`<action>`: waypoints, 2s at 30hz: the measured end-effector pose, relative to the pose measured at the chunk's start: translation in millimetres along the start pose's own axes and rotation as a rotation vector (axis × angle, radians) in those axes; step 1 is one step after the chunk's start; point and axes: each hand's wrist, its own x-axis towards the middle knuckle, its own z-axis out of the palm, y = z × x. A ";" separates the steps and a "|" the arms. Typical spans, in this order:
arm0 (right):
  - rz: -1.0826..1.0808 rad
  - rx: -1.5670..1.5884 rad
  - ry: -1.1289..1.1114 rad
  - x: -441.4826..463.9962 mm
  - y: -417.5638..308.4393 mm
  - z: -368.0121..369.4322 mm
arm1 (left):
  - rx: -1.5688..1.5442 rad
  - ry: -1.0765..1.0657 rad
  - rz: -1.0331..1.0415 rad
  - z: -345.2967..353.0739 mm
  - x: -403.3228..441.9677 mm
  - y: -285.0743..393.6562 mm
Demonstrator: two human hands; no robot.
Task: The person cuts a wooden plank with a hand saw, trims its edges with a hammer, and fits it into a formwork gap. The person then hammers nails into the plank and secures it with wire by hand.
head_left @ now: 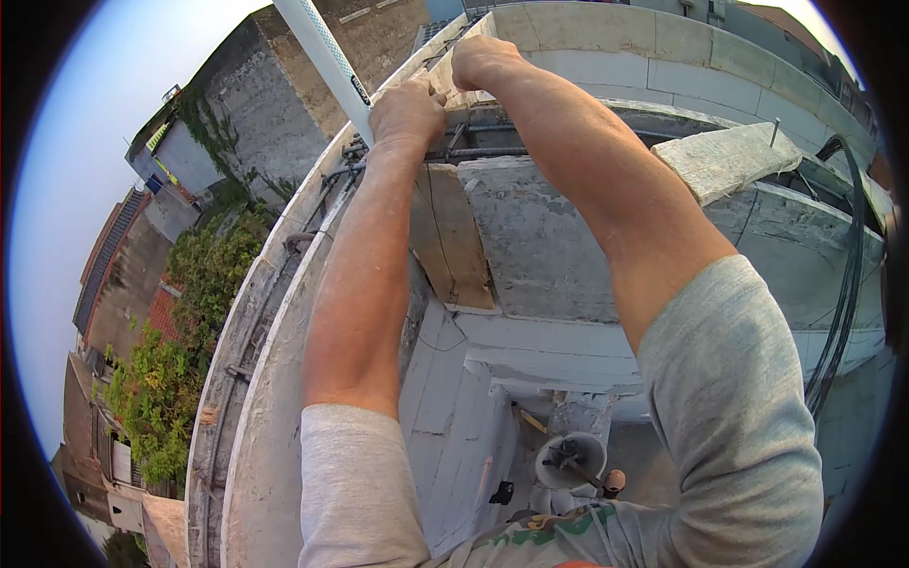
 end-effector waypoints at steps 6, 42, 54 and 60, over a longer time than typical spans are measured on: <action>0.008 -0.019 0.001 8.5 5.5 3.5 | -0.088 0.065 -0.023 2.1 -12.8 1.8; -0.312 0.779 0.265 -103.1 20.1 13.0 | 0.112 -0.074 0.324 -17.4 -3.3 -12.8; -0.442 0.884 0.268 -102.5 20.2 12.2 | 0.014 -0.016 0.215 -14.6 -22.3 -6.0; -0.447 0.791 0.397 -102.7 21.6 12.3 | -0.062 0.067 0.128 -5.2 -20.8 -2.7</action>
